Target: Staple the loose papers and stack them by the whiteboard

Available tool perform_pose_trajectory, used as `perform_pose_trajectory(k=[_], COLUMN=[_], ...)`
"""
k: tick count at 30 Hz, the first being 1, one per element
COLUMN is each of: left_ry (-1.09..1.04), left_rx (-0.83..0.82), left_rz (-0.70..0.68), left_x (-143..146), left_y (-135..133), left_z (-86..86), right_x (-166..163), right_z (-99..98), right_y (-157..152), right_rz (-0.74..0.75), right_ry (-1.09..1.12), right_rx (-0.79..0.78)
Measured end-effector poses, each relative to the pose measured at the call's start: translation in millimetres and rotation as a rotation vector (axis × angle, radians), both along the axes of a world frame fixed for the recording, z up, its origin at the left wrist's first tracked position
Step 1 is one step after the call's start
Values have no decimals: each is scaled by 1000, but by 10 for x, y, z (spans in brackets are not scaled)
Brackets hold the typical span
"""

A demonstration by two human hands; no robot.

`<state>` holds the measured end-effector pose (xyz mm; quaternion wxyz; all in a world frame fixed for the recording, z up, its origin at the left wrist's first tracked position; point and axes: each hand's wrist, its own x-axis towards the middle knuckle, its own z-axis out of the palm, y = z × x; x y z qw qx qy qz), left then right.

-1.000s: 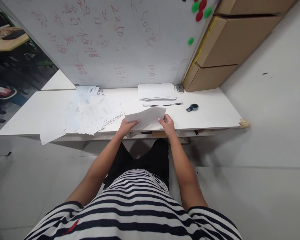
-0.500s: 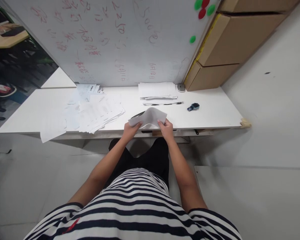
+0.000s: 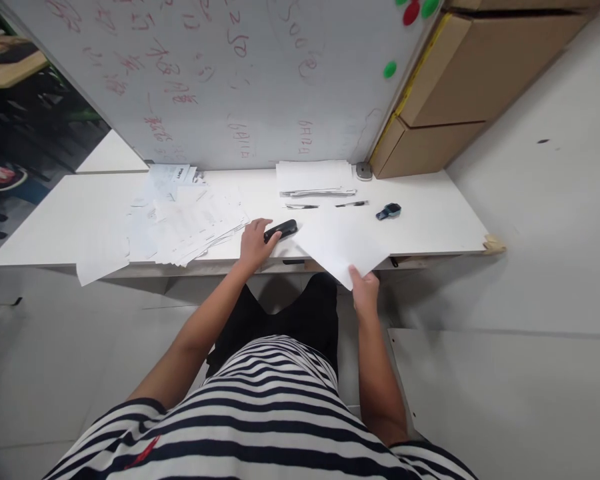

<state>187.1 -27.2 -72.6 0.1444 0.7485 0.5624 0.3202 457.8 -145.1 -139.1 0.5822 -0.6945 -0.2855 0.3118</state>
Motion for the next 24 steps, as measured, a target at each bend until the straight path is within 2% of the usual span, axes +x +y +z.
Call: perform_pose_trajectory(k=[4, 8, 16, 24], left_ry=[233, 280, 294, 259], left_rx=[-111, -61, -42, -37], left_rz=[-60, -74, -193, -223], left_x=[75, 129, 46, 11], left_y=[241, 289, 318, 304], left_z=[-191, -325, -353, -351], right_x=[139, 204, 251, 246], right_z=[-11, 64, 122, 165], right_y=[-114, -147, -104, -65], right_rz=[9, 113, 259, 315], right_ry=[240, 317, 289, 309], right_rx=[-5, -43, -196, -221])
